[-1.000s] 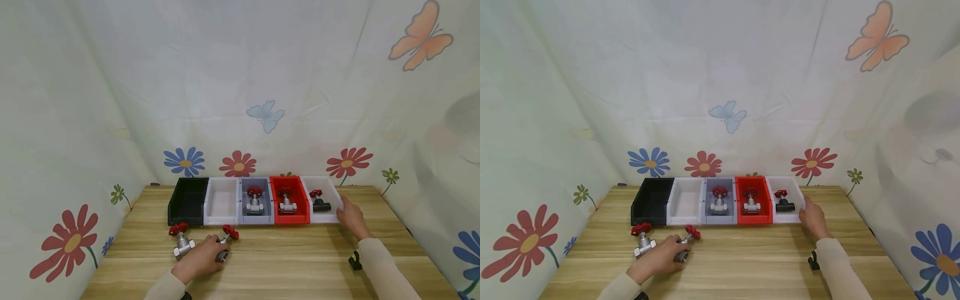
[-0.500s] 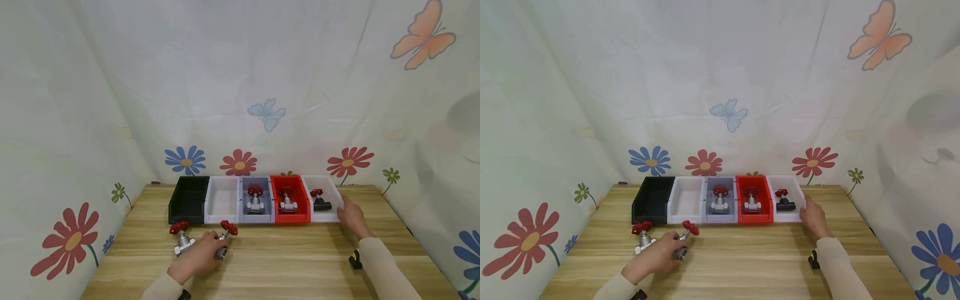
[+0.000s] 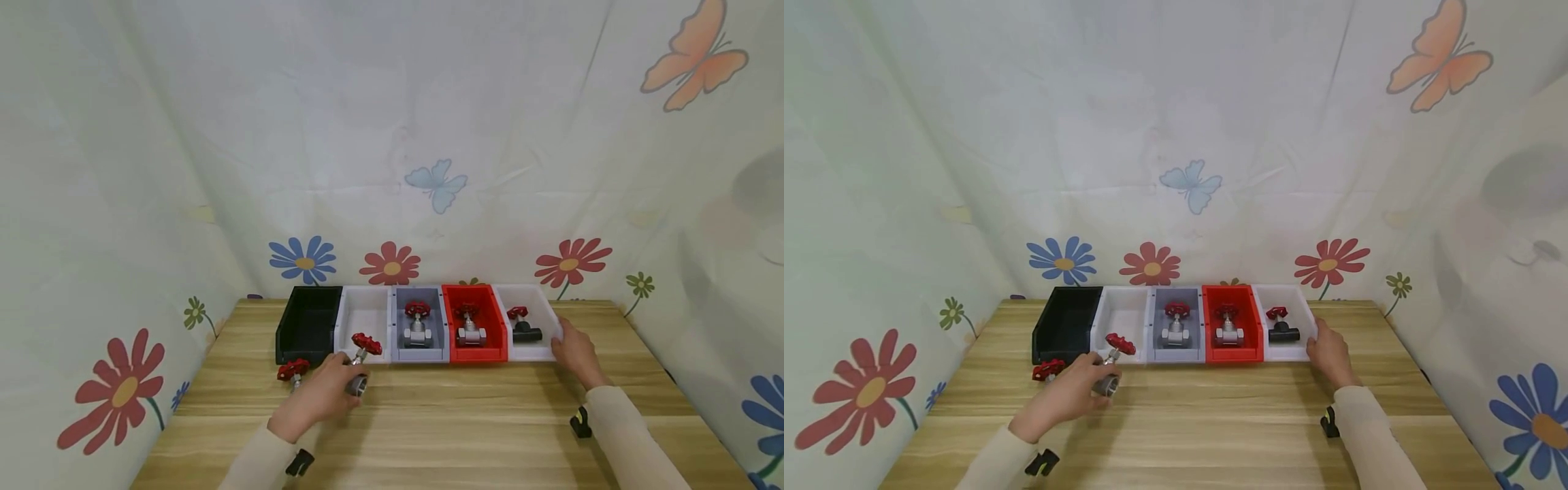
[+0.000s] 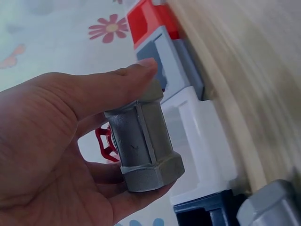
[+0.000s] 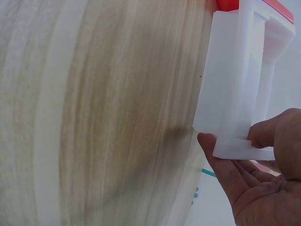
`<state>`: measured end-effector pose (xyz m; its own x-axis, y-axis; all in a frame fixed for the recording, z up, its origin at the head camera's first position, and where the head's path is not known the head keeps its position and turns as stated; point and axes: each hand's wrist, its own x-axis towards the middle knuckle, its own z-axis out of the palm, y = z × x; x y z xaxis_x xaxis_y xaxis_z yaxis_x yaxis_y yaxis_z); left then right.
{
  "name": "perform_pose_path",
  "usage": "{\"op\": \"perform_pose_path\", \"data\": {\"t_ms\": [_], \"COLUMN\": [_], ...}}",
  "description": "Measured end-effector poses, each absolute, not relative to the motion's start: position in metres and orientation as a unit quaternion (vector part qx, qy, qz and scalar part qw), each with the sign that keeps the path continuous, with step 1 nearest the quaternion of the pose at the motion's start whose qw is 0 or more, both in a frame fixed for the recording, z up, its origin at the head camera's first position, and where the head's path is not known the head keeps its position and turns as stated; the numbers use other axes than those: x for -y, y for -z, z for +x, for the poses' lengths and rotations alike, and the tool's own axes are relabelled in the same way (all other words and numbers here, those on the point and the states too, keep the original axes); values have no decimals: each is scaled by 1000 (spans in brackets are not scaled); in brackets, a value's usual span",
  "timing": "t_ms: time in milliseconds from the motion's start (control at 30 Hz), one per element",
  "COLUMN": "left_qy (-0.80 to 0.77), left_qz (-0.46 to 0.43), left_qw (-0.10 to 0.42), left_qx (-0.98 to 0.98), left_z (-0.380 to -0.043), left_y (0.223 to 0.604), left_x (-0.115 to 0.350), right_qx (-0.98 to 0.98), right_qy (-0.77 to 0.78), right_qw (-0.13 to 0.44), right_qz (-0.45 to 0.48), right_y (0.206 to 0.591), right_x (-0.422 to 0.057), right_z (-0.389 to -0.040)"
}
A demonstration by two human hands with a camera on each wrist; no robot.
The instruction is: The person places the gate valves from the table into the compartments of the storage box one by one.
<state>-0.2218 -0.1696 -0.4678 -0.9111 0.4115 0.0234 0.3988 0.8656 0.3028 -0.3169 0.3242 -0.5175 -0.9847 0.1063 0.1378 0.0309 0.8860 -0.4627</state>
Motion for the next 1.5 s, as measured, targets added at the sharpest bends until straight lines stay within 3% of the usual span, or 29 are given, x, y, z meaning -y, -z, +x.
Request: {"op": "perform_pose_path", "data": {"t_ms": [733,1500], "left_qy": [-172,-189], "left_qz": [153,140], "left_qw": [-19,-43], "left_qx": [-973,-971], "left_z": [-248,-276], "left_y": [445,455], "left_x": [154,144], "right_qx": [967,965], "right_qy": [-239,-241], "right_qw": [84,91], "right_qz": [-35,-39], "right_y": [518,522], "right_x": [-325,-325], "right_z": [-317,-317]}}
